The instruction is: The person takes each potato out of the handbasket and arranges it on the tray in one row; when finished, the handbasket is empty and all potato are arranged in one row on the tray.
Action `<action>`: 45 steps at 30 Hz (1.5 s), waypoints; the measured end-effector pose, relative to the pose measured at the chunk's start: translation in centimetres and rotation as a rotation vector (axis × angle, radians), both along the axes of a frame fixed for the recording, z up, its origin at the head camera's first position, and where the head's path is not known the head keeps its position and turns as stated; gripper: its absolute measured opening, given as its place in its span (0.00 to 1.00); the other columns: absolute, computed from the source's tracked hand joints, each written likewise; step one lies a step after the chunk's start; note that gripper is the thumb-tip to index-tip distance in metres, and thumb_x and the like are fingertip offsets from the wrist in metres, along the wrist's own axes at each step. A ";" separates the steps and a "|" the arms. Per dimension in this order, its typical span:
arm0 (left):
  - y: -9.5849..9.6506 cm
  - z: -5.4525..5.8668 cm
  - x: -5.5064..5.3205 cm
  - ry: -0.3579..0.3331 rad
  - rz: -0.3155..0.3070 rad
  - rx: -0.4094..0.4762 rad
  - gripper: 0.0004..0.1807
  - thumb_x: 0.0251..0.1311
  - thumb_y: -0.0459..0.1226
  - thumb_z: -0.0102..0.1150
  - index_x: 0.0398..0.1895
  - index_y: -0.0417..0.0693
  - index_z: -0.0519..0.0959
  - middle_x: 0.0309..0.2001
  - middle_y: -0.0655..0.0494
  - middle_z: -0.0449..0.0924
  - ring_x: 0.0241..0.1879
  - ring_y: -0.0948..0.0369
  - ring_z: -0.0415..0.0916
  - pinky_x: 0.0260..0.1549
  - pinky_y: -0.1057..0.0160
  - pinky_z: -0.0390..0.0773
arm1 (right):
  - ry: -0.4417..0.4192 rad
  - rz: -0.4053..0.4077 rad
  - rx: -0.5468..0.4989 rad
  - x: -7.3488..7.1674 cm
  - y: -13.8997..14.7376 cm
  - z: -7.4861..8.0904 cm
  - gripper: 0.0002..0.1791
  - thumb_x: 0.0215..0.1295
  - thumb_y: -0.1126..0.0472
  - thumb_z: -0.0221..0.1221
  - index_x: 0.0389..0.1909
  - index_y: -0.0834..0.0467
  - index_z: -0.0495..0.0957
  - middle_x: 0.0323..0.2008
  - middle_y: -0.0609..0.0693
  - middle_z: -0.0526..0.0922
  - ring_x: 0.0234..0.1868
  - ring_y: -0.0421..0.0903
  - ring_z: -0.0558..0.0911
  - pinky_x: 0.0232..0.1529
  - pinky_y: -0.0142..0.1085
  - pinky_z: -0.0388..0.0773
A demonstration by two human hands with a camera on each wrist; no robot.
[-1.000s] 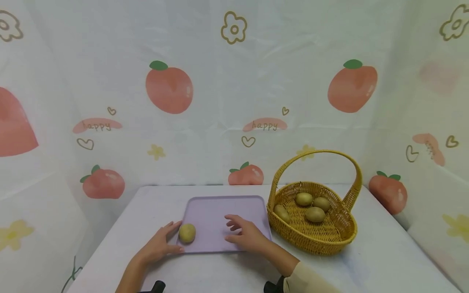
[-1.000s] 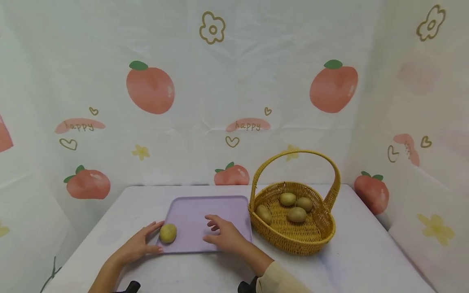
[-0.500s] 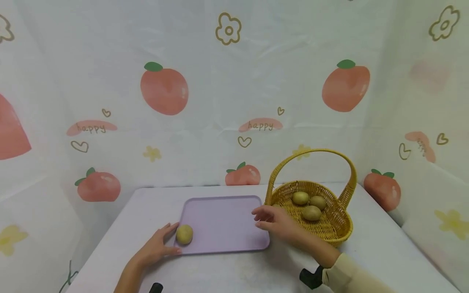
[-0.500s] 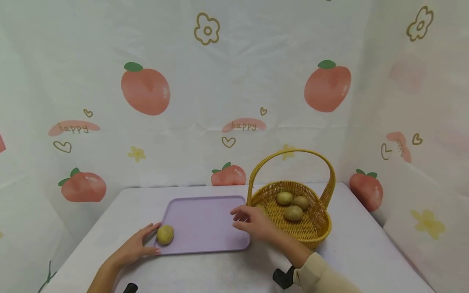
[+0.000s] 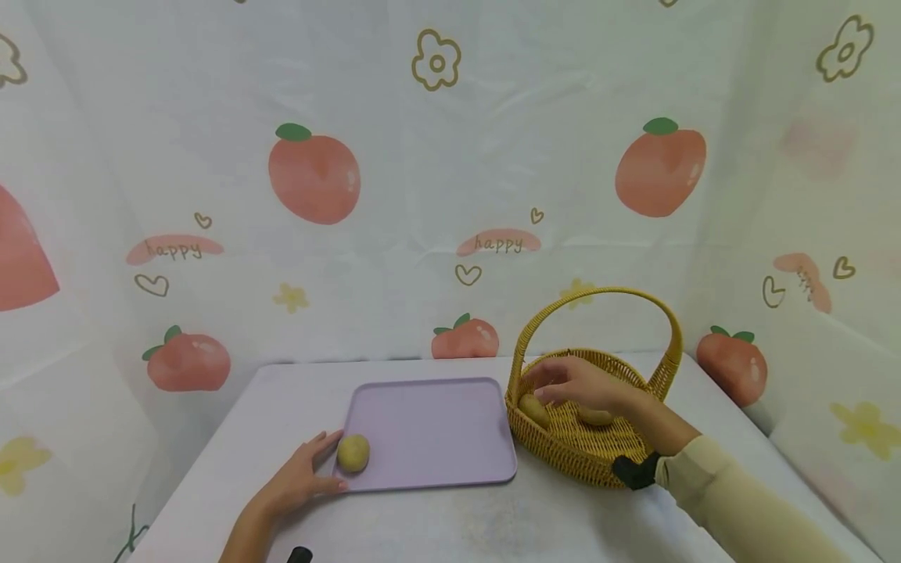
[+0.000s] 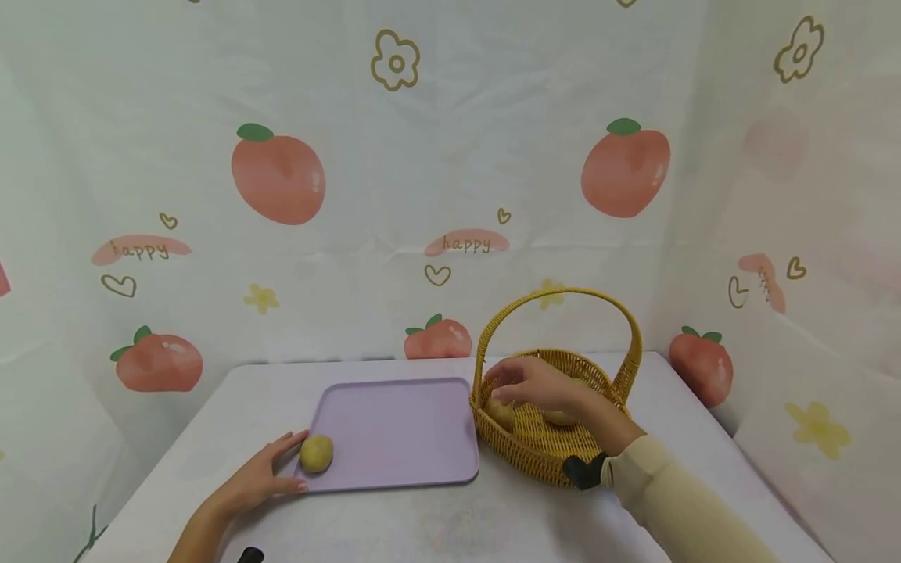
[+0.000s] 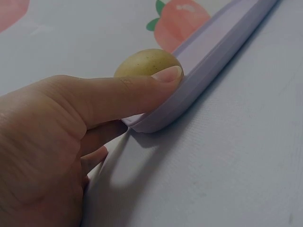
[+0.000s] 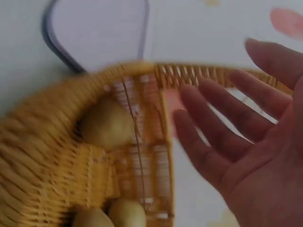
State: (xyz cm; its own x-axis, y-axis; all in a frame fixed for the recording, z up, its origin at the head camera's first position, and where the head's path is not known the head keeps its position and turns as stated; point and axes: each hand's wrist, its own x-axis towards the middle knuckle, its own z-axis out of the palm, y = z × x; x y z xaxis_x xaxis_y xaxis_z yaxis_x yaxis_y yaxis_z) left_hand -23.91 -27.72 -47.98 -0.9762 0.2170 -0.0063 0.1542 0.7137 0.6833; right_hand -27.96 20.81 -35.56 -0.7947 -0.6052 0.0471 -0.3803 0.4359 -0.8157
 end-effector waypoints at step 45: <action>-0.2 -0.4 0.0 0.007 0.012 0.012 0.50 0.41 0.46 0.77 0.69 0.40 0.66 0.69 0.24 0.53 0.67 0.26 0.44 0.61 0.28 0.44 | -0.560 -0.102 0.178 -6.2 -1.2 -5.0 0.15 0.60 0.72 0.61 0.48 0.60 0.76 0.41 0.58 0.76 0.35 0.51 0.77 0.36 0.50 0.83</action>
